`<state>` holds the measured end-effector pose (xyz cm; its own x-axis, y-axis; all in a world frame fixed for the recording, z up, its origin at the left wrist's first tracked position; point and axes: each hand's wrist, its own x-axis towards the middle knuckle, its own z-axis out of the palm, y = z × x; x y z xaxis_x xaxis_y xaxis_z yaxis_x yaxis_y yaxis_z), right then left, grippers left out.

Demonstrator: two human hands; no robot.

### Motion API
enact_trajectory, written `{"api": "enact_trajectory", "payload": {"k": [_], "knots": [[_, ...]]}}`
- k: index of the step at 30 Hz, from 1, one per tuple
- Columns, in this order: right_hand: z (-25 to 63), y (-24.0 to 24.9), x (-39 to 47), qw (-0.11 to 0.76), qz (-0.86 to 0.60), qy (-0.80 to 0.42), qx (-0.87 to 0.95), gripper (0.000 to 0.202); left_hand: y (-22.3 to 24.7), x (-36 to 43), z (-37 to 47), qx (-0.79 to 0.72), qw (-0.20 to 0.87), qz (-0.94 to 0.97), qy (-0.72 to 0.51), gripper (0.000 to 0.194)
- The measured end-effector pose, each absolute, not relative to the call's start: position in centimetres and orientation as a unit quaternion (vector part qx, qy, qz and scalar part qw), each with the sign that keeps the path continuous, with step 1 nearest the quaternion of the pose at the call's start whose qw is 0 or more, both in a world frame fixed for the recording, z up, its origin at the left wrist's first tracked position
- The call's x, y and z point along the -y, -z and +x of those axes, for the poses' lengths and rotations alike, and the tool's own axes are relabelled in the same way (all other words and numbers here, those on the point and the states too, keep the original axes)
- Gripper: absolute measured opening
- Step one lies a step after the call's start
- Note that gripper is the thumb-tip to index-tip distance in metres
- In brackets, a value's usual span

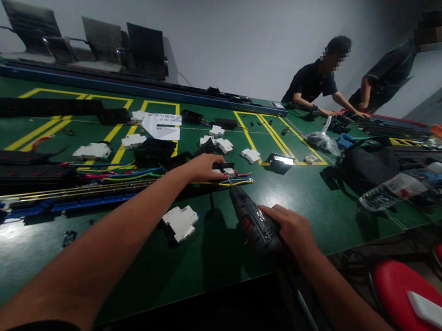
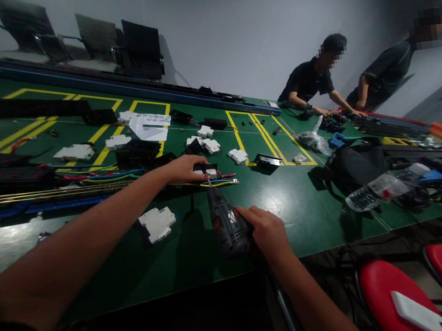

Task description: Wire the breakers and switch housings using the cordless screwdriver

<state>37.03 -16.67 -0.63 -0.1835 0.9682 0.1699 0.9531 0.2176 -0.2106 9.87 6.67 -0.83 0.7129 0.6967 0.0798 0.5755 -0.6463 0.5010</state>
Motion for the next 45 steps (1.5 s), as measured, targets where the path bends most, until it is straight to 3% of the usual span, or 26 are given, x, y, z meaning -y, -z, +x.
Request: {"api": "enact_trajectory", "payload": {"k": [9,13,20,26,32,37,42,45], "knots": [[35.1,-4.6,17.4,0.087,-0.613,-0.084,0.781,0.06,2.0,-7.6,10.0,-0.343,0.214,0.903,-0.145,0.059],[34.8,-6.0,16.9,0.063,-0.612,-0.069,0.785,0.051,2.2,-7.8,10.0,-0.342,0.221,0.901,-0.153,0.057],[34.9,-5.4,16.6,0.038,-0.627,-0.052,0.776,0.04,2.6,-8.3,9.9,-0.33,0.237,0.901,-0.154,0.049],[34.7,-5.4,16.6,0.061,-0.622,-0.073,0.777,0.049,2.6,-8.3,10.0,-0.336,0.214,0.904,-0.154,0.06],[34.6,-4.9,16.7,0.036,-0.641,-0.064,0.764,0.036,2.4,-8.1,10.0,-0.334,0.226,0.902,-0.153,0.052],[34.7,-4.5,16.8,0.067,-0.63,-0.074,0.77,0.044,2.4,-8.0,10.1,-0.336,0.21,0.905,-0.154,0.057],[34.7,-4.3,16.8,0.05,-0.644,-0.068,0.761,0.033,2.1,-7.7,9.9,-0.332,0.234,0.9,-0.155,0.051],[34.7,-4.1,16.9,0.065,-0.641,-0.084,0.76,0.037,2.0,-7.6,9.9,-0.334,0.229,0.901,-0.155,0.054]]}}
